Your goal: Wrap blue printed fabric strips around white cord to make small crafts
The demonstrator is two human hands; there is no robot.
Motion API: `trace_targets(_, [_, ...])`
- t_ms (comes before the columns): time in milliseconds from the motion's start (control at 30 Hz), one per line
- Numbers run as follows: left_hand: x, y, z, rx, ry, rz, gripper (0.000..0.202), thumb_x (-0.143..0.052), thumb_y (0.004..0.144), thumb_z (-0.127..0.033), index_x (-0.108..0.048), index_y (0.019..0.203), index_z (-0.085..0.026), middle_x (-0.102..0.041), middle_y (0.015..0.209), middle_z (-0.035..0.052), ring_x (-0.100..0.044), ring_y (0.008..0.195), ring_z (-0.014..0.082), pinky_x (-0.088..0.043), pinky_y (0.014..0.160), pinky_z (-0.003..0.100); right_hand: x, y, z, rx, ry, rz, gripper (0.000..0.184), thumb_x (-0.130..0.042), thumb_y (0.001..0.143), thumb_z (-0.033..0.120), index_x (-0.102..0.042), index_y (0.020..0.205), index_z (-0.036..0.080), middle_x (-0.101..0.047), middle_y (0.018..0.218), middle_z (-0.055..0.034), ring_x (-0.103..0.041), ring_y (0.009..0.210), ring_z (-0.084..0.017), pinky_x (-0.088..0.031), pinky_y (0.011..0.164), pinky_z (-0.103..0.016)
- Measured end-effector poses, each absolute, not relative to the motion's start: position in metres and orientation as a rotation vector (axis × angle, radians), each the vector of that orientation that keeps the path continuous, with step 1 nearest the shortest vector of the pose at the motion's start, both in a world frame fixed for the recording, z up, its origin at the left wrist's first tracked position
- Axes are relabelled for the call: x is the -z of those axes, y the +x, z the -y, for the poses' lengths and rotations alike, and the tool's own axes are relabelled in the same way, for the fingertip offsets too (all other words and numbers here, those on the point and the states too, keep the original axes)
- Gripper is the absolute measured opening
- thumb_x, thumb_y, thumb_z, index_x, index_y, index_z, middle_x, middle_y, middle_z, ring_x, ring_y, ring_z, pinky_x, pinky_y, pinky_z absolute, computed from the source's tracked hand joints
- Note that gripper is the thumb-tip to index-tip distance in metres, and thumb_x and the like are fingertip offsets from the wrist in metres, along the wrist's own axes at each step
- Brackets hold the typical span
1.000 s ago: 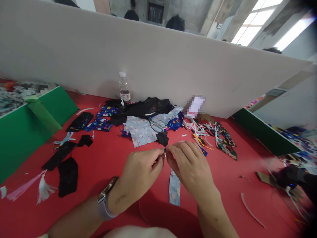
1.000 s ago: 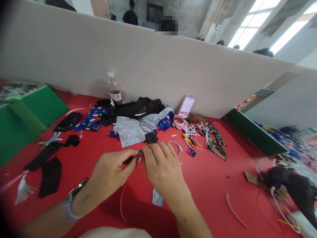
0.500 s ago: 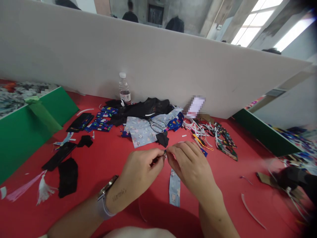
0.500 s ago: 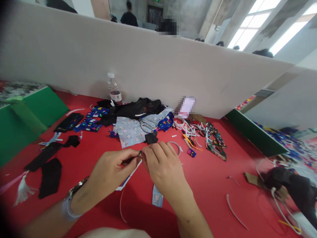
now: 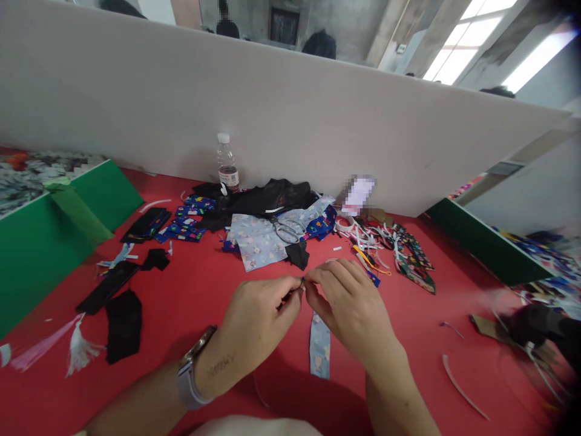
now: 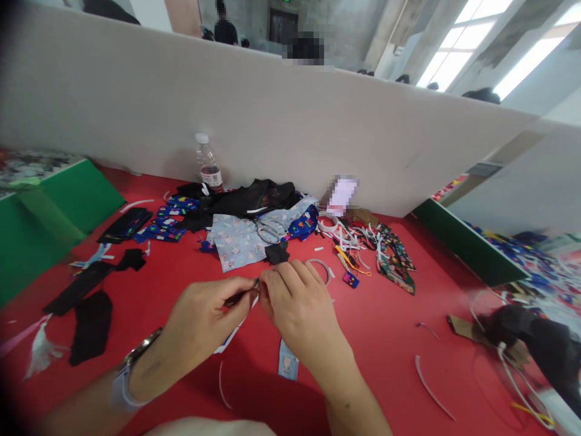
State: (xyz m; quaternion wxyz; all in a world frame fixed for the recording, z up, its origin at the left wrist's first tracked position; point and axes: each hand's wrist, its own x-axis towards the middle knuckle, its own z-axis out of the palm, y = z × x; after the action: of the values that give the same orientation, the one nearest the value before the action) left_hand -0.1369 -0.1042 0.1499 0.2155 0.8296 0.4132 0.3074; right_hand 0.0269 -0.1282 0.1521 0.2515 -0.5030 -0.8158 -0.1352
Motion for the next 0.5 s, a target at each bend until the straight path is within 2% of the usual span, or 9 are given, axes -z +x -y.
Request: trace_targets(500, [-0.1554,-0.1367,0.0997,-0.727,2.111,-1.161,0.018,-0.052,0.084,-0.023,-0.066,0.075,-0.018,-0.065,0.059,-0.0039,-0.056,0.053,0.0079,-0.036,0.051,0.017,-0.1559,0.0283,0.1248,0.237,-1.284,2.163,0.013,-0.048,0.087,0.010,-0.055,0.081,0.018,-0.061,0.074,-0.0024,-0.052,0.070,-0.016,-0.040,0.068,-0.030])
